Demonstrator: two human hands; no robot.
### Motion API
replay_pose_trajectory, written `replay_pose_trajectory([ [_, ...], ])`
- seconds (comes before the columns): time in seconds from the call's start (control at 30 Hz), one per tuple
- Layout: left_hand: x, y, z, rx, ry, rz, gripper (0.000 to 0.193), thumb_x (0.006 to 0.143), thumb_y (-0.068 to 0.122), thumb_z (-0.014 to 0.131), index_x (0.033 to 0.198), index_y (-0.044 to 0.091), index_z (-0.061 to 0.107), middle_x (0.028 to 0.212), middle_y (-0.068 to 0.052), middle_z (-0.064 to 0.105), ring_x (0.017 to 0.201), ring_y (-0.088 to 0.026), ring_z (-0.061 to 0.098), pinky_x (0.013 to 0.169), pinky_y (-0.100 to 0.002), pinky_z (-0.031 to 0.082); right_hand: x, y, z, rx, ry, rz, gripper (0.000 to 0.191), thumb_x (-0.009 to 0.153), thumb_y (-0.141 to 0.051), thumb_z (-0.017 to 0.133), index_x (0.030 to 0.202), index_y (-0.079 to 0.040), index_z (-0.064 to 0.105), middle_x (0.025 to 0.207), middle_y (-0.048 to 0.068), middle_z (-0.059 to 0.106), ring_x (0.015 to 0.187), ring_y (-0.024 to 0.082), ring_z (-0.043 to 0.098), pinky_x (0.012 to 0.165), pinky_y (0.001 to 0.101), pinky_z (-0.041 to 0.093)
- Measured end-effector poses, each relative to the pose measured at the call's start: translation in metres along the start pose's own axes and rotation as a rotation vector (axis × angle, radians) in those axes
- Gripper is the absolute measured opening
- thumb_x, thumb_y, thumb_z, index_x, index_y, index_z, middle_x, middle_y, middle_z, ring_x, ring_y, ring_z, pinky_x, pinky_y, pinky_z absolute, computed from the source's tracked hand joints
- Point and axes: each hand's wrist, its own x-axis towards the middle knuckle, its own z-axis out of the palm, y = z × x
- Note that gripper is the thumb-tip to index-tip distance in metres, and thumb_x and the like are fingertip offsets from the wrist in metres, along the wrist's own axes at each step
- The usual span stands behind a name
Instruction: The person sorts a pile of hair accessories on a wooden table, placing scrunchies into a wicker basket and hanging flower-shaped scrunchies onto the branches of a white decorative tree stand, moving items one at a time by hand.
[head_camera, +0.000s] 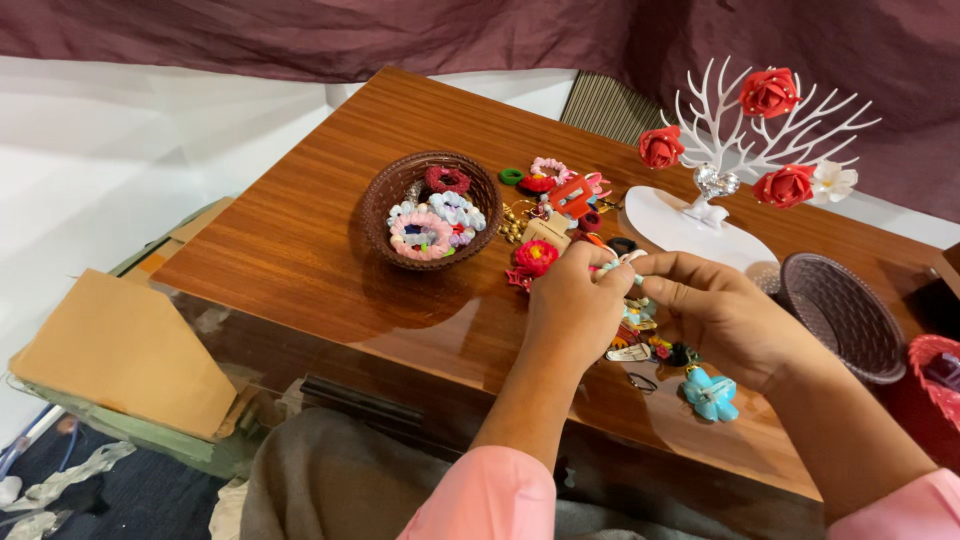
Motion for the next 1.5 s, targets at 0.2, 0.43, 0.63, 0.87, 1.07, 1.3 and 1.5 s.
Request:
replay_pose_trajectory([
  [0.2, 0.002, -0.003, 0.001, -0.152, 0.072, -0.037, 0.042, 0.084, 0.031, 0.071, 0.114, 0.004, 0.064, 0.102, -0.016, 0.075, 0.094, -0.027, 0.075, 0.083, -0.039, 0.057, 0.017, 0.001, 0.000, 0.145, 0.032, -0.054, 0.018, 0.098, -0.013, 0.063, 0.112, -0.002, 0.067, 0.099, 0.004, 0.069, 0.079, 0.012, 0.061, 0.070, 0.0292, 0.050],
  [0.43, 0.008, -0.011, -0.014, -0.018, 0.170, -0.018, 0.029, 0.086, 0.021, 0.064, 0.111, 0.010, 0.072, 0.104, -0.016, 0.076, 0.096, -0.031, 0.074, 0.086, -0.041, 0.056, 0.025, 0.007, 0.018, 0.138, -0.003, 0.009, 0.012, 0.096, -0.014, 0.065, 0.105, -0.005, 0.066, 0.093, 0.001, 0.068, 0.071, 0.012, 0.059, 0.061, 0.0293, 0.048],
  [0.63, 0.022, -0.011, -0.035, 0.088, 0.285, 0.164, 0.024, 0.087, 0.018, 0.063, 0.106, 0.011, 0.075, 0.102, -0.016, 0.076, 0.097, -0.035, 0.072, 0.088, -0.045, 0.054, 0.043, -0.003, 0.041, 0.041, -0.019, 0.031, 0.009, 0.093, -0.012, 0.064, 0.099, -0.005, 0.066, 0.091, 0.001, 0.071, 0.070, 0.011, 0.060, 0.064, 0.0276, 0.050],
  [0.87, 0.047, -0.003, -0.073, 0.235, 0.429, 0.201, 0.018, 0.084, 0.017, 0.068, 0.098, 0.005, 0.071, 0.089, -0.019, 0.073, 0.090, -0.038, 0.071, 0.083, -0.048, 0.054, 0.085, -0.020, 0.064, 0.033, -0.151, -0.057, 0.007, 0.095, -0.013, 0.068, 0.097, -0.006, 0.069, 0.082, 0.001, 0.065, 0.063, 0.010, 0.051, 0.057, 0.0261, 0.044],
  [1.07, 0.069, 0.012, -0.115, 0.332, 0.503, 0.121, 0.019, 0.081, 0.020, 0.071, 0.091, 0.004, 0.065, 0.086, -0.017, 0.074, 0.088, -0.037, 0.072, 0.081, -0.048, 0.054, 0.124, -0.037, 0.092, -0.007, -0.197, -0.072, 0.004, 0.095, -0.012, 0.068, 0.095, -0.008, 0.069, 0.078, 0.001, 0.067, 0.063, 0.011, 0.056, 0.057, 0.0252, 0.046],
  [1.3, 0.096, 0.033, -0.151, 0.640, 0.391, -0.149, 0.017, 0.092, 0.024, 0.064, 0.103, 0.011, 0.068, 0.106, -0.016, 0.072, 0.103, -0.037, 0.069, 0.083, -0.049, 0.057, 0.162, -0.048, 0.118, -0.104, -0.172, -0.100, 0.004, 0.094, -0.011, 0.069, 0.093, -0.007, 0.070, 0.073, 0.000, 0.065, 0.059, 0.010, 0.057, 0.053, 0.0251, 0.049],
  [1.5, 0.103, 0.033, -0.161, 0.853, 0.368, -0.186, 0.022, 0.095, 0.020, 0.061, 0.115, 0.015, 0.067, 0.115, -0.012, 0.072, 0.116, -0.032, 0.065, 0.092, -0.048, 0.054, 0.183, -0.047, 0.134, -0.232, -0.150, -0.182, 0.002, 0.092, -0.010, 0.073, 0.092, -0.008, 0.073, 0.076, -0.003, 0.066, 0.057, 0.006, 0.053, 0.051, 0.0214, 0.045],
])
